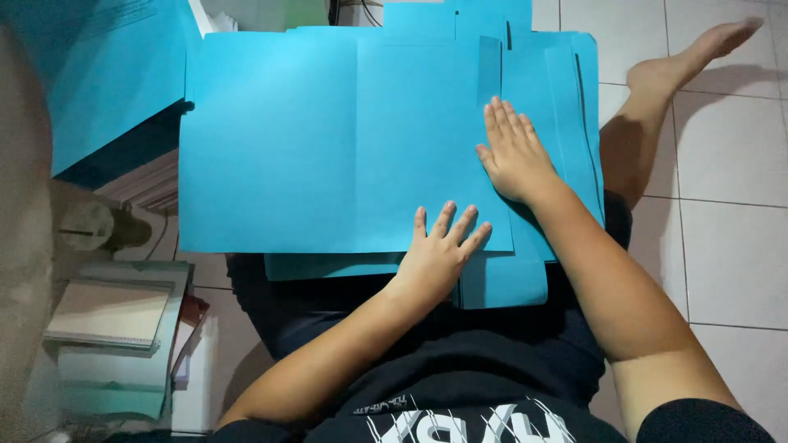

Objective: Folding blue cardstock sheets into folders while sitting on the floor.

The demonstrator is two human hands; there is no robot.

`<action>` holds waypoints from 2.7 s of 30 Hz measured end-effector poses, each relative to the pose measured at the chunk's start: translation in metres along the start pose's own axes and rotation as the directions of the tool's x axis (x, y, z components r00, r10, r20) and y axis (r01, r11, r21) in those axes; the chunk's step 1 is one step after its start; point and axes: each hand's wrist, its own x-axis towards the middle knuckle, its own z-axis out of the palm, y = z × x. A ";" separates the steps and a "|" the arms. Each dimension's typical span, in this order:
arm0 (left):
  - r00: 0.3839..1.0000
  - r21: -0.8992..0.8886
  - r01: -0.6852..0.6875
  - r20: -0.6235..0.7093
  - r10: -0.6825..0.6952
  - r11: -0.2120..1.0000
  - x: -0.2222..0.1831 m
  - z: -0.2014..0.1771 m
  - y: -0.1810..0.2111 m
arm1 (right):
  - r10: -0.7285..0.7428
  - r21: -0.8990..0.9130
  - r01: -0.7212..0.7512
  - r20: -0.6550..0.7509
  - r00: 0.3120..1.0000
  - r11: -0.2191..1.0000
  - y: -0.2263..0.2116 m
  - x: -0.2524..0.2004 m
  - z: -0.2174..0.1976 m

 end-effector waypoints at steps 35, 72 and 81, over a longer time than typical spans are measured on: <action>0.987 0.053 0.061 -0.148 -0.053 0.997 0.002 0.043 0.003 | 0.075 0.101 -0.081 0.056 0.996 0.992 -0.038 -0.068 -0.007; 0.567 -0.633 -0.372 -0.734 -0.374 0.679 -0.073 -0.165 0.003 | 0.493 0.890 0.133 -0.360 0.792 0.436 0.071 -0.165 -0.020; 0.517 -0.913 -0.101 -0.388 -0.763 0.396 -0.035 -0.128 -0.128 | 0.357 0.868 0.193 -0.378 0.854 0.458 0.011 -0.076 -0.046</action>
